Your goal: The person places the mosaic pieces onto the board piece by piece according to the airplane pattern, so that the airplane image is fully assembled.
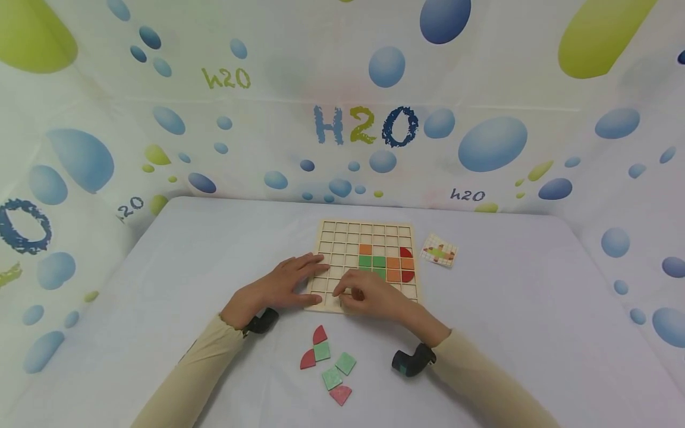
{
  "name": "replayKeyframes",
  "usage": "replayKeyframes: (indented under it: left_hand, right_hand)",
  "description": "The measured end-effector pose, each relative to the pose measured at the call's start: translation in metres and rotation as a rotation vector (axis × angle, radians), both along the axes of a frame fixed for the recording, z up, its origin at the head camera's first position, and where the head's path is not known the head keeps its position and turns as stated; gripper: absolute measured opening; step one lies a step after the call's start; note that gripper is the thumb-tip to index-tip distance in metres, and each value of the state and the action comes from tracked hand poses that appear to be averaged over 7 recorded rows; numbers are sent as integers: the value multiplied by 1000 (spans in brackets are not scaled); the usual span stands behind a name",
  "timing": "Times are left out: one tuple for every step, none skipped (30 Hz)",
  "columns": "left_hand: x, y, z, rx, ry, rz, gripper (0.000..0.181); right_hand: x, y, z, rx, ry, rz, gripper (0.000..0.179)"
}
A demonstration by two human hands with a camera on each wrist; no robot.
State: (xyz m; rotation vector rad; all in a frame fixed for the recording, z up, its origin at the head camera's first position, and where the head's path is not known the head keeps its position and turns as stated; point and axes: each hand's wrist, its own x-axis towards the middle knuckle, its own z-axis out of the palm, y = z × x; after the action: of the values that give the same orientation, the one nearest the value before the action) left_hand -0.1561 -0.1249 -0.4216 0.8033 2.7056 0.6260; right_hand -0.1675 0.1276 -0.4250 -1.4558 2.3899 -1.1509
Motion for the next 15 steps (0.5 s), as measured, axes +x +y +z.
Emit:
replayKeyframes:
  left_hand:
    - [0,0,0,-1,4,0,66]
    - [0,0,0,-1,9,-1,65]
    - [0,0,0,-1,14,-3,65]
    - [0,1,0,-2,17,-3,65]
    - [0,1,0,-1,19,-4,65]
    - [1,0,0,1,21,-4,65]
    - [1,0,0,2,21,-4,65]
    - [1,0,-1,5,22,-5,65]
    - [1,0,0,7,22,-6,65]
    - [1,0,-1,9,22,-7,65]
    - [1,0,-1,10,24,-8,65]
    - [1,0,0,11,25,-9,65]
    - [1,-1,0,11,27,-11,64]
    - [1,-1,0,10,30,-13,64]
    - [1,-1,0,10,35,-16,64]
  right_hand:
    - [1,-1,0,-9,-2,27,12]
    - [1,-1,0,-16,-2,58,12]
    - [2,-2,0,-20,3,88,13]
    - [2,-3,0,-20,6,119,13]
    - [3,-3,-1,-22,8,151,14]
    - [3,-4,-2,-25,10,184,15]
    - [4,-5,-2,-25,9,213,16]
    - [4,-6,-3,-24,8,237,16]
    - [5,-7,-3,-16,7,255,16]
    - [6,-9,-3,-6,6,272,16]
    - [7,-10,-4,6,1,286,17]
    - [8,-11,-3,21,-9,299,17]
    - [9,-13,-3,38,-21,312,17]
    - [10,-14,-3,58,-28,328,17]
    - [11,-15,-3,79,-35,345,18]
